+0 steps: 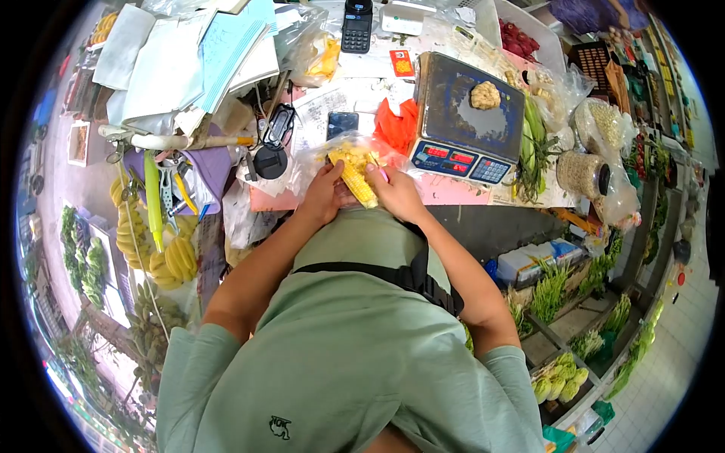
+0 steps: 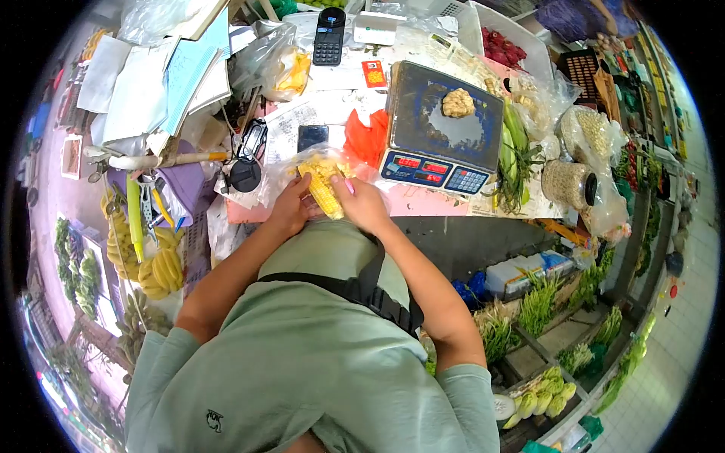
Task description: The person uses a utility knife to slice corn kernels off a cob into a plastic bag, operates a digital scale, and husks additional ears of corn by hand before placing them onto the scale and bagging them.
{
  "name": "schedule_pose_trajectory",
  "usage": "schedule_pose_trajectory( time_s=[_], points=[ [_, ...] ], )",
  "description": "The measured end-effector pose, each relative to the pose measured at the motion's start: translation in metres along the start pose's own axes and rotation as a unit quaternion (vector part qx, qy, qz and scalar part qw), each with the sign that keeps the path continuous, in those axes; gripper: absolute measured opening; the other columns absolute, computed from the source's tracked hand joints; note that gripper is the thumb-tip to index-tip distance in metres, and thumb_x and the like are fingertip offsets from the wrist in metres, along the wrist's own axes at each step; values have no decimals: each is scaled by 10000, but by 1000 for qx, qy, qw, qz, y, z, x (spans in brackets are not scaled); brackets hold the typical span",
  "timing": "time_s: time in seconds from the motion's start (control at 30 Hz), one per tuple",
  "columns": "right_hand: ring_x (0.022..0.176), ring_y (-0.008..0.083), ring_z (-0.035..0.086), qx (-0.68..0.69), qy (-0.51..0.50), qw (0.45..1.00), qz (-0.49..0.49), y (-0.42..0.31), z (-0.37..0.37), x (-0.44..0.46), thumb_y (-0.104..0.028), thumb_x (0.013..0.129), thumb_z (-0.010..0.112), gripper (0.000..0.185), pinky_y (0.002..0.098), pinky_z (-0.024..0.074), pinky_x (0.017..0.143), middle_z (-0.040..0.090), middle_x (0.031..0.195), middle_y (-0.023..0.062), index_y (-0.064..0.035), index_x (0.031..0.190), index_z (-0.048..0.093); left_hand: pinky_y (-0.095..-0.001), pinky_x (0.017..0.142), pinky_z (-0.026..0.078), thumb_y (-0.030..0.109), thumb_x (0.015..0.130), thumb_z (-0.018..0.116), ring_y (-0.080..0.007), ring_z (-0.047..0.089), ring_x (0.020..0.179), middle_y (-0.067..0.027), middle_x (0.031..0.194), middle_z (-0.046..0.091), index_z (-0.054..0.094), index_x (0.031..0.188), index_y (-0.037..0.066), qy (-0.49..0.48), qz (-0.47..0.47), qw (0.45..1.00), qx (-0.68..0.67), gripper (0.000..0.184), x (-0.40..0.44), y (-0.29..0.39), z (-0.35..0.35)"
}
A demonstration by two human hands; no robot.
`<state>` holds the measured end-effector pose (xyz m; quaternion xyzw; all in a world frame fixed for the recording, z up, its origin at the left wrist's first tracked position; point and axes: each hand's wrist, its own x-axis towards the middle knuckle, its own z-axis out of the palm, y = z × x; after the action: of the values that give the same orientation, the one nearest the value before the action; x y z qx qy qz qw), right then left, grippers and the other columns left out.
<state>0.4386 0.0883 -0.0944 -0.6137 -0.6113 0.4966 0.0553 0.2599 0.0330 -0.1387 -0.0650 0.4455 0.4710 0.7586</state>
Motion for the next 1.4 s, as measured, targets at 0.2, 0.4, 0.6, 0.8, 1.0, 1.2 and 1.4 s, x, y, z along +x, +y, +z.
schedule_pose_trajectory(
  time_s=[0.2, 0.4, 0.6, 0.8, 1.0, 1.2, 1.4],
  points=[
    [795, 399, 665, -23, -97, 995, -10, -10, -5, -8, -515, 996, 538, 551, 457, 499, 746, 678, 841, 264, 12, 966, 697, -513, 860, 605, 323, 1057, 534, -244, 678, 1034, -100, 1195, 638, 486, 1286, 74, 4, 18, 1000, -15, 342, 9, -8, -11],
    [785, 378, 657, -17, -94, 994, -50, 3, -2, -3, -492, 1023, 508, 547, 443, 496, 751, 676, 825, 258, 22, 987, 693, -522, 863, 605, 325, 1052, 547, -267, 695, 1036, -112, 1171, 662, 497, 1275, 70, -10, 23, 999, -42, 342, 15, -13, -12],
    [816, 416, 654, 110, -6, 993, 49, 1, 2, 0, -510, 1005, 520, 554, 454, 493, 766, 679, 880, 269, 19, 968, 683, -517, 858, 609, 327, 1045, 561, -257, 704, 1019, -107, 1150, 671, 511, 1274, 70, -17, 5, 999, -33, 347, 10, -11, -12],
    [833, 419, 668, 6, -56, 997, -43, -5, 5, 4, -483, 972, 588, 475, 461, 500, 737, 681, 875, 259, -15, 958, 671, -472, 802, 617, 353, 1040, 571, -220, 701, 960, -72, 1135, 661, 503, 1270, 92, -71, -23, 997, 15, 355, 4, -9, -8],
    [810, 400, 678, 42, -14, 998, -50, 0, 8, 3, -431, 981, 591, 431, 453, 501, 715, 687, 851, 250, -9, 950, 674, -421, 763, 619, 360, 1041, 569, -187, 700, 935, -47, 1106, 661, 513, 1273, 112, -77, -33, 996, 20, 344, 2, -10, -11],
    [795, 398, 674, -14, 47, 997, -54, -10, 0, 0, -447, 973, 600, 465, 456, 503, 711, 685, 833, 230, 10, 948, 678, -364, 668, 618, 369, 1038, 569, -170, 708, 876, -40, 1078, 676, 537, 1251, 116, -54, -27, 997, 39, 332, -6, -4, 1],
    [857, 422, 666, 2, 36, 997, -62, -11, -3, -2, -489, 988, 555, 512, 468, 503, 777, 681, 883, 261, 6, 963, 686, -342, 661, 607, 380, 1028, 578, -152, 700, 867, -17, 1077, 681, 542, 1277, 138, -60, -55, 995, 58, 349, -5, -1, 3]
  ],
)
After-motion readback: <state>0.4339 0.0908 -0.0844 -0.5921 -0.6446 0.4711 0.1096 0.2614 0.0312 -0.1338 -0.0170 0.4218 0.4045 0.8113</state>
